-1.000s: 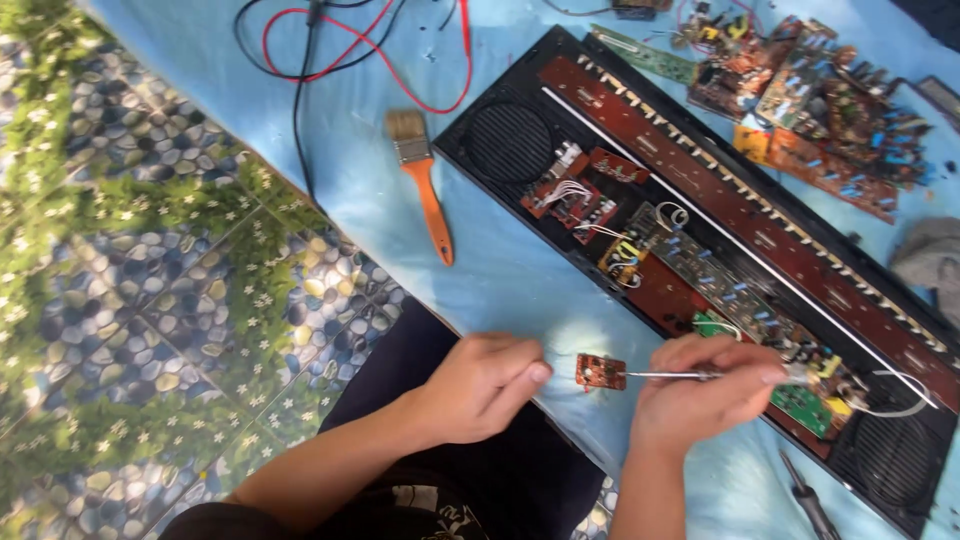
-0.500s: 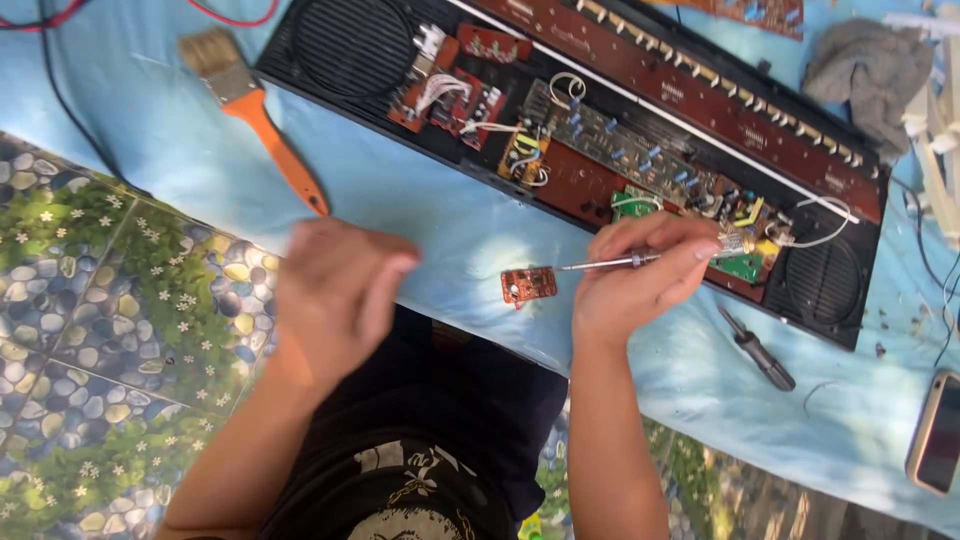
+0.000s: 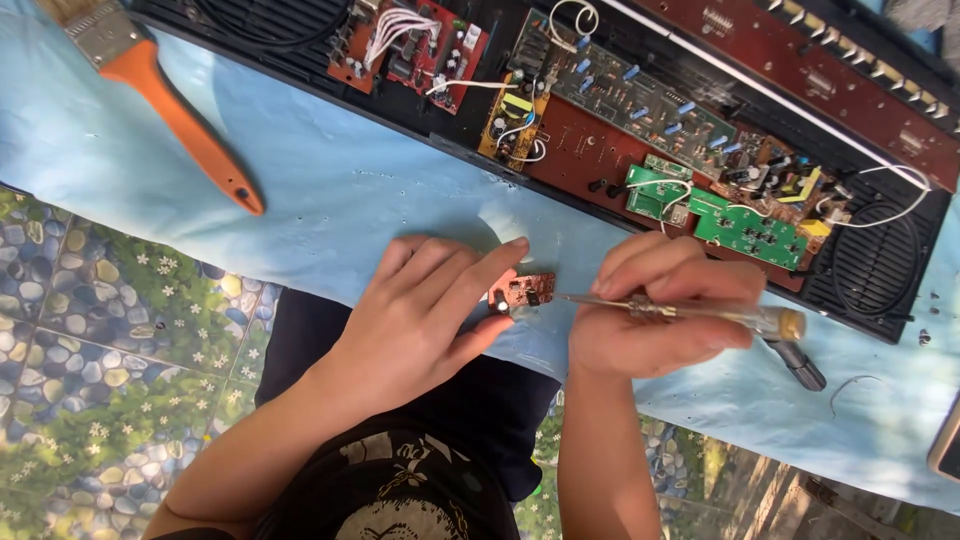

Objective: The person uses a soldering iron to work on a small circuit board held in their hands. They then place the board on the table and continue soldering specific components while surrounded by various electronic parts and tools.

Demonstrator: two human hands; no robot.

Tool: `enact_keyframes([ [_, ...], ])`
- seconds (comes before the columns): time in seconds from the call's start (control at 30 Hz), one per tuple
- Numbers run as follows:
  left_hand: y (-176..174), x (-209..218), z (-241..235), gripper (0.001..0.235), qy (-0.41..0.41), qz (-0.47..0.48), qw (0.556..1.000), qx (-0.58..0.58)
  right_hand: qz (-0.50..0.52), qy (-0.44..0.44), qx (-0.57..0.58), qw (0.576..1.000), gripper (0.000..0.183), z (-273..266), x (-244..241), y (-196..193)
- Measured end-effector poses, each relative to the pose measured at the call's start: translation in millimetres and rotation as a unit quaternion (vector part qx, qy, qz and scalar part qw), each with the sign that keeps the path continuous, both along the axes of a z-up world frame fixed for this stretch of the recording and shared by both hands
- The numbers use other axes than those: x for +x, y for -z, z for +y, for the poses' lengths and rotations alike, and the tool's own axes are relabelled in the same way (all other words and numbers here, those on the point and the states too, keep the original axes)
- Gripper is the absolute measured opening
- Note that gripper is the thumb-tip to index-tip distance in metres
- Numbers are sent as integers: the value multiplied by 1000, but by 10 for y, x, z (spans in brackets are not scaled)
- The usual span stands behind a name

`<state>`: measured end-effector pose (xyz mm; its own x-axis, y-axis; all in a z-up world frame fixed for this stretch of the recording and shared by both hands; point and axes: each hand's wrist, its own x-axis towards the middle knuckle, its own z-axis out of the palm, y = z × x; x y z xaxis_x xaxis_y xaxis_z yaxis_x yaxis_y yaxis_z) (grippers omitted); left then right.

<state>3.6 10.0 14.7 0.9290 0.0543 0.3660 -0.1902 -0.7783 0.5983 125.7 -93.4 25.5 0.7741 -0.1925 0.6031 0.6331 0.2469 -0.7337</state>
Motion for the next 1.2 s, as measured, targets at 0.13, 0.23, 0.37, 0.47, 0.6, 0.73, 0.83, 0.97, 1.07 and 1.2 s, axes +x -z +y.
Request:
enact_keyframes([
  [0.13,-5,-11,54,35,32,-5,996,-78,35,-25,-21,999,47,-84,15,-52],
  [0.23,-74,-22,92,25,44,-10,988,-147,89,-64,-47,993,42,-135,10,-149],
  [0.37,-219,-40,156,27,17,-6,927,-375,193,-148,-147,959,28,-260,-87,-304],
  [0.47,-222,-53,177,31,-4,8,894,-449,242,-231,-210,919,33,-496,-228,-266],
  [0.6,-168,21,166,32,32,1,852,-523,291,-220,-342,866,41,-675,-402,-191],
  [0.73,-129,97,120,40,41,-10,885,-464,332,-195,-266,884,30,-595,-434,-189],
  [0.83,-89,140,92,63,49,-35,932,-358,344,-186,-280,877,26,-582,-420,-252],
  [0.97,-61,167,70,40,22,-26,939,-342,288,-146,-323,890,28,-704,-395,-43],
  [1.07,-68,168,61,33,3,-14,939,-343,271,-103,-176,941,30,-643,-333,-98],
  [1.2,-60,158,84,33,7,3,938,-346,251,87,-179,947,50,-430,-400,-358],
])
